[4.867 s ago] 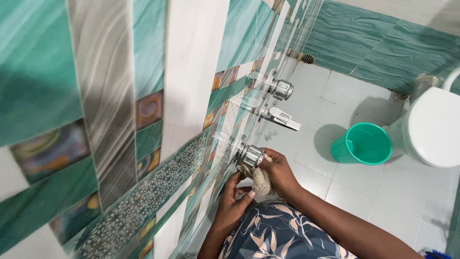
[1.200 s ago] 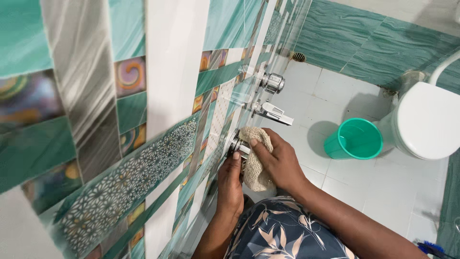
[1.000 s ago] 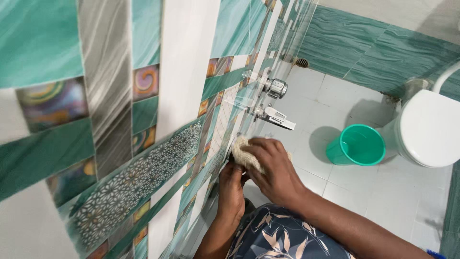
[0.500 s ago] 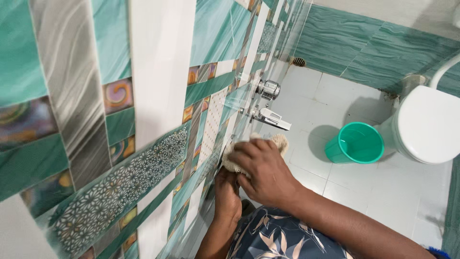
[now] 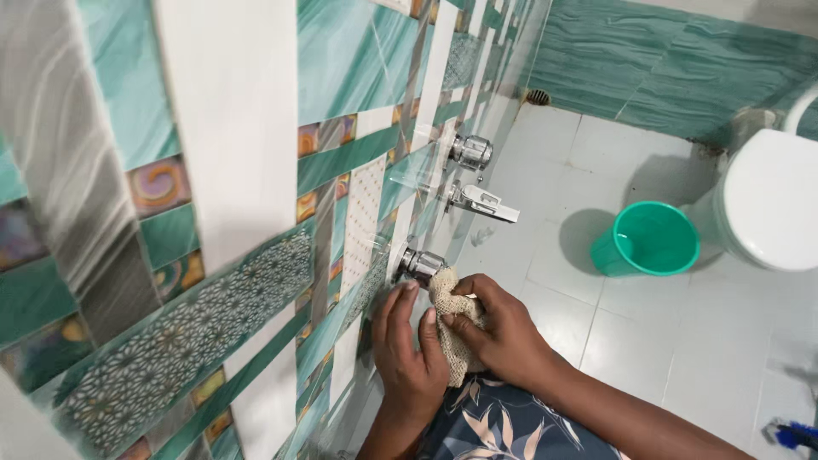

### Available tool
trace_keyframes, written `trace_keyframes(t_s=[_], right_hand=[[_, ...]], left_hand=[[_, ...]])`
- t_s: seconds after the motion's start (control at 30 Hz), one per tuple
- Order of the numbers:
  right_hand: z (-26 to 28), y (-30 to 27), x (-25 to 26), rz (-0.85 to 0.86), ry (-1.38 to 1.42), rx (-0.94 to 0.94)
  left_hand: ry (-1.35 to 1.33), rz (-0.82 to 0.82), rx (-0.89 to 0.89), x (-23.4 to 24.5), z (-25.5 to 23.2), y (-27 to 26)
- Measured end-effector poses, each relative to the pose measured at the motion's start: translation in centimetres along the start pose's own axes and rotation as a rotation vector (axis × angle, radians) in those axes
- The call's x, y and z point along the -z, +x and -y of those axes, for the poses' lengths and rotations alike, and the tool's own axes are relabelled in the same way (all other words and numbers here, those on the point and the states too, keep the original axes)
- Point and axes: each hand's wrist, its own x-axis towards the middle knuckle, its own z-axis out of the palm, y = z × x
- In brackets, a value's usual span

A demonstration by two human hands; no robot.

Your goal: The person wipes a small white sink and multiple chrome faucets and fixtures with a cloth.

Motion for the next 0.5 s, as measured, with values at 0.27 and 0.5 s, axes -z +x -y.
trace_keyframes(t_s=[0.27,0.5], right_hand=[[-2.0,1.9,-0.5,-0.059,0.413,-0.093],[-0.6,3.6,0.3,-0.128,0.253,-0.261]], left_hand=[[0.417,0.269,-0.376,-0.5,-1.0,3.6],[0.406,0.254,-0.349,-0.8,-0.7,4.1]])
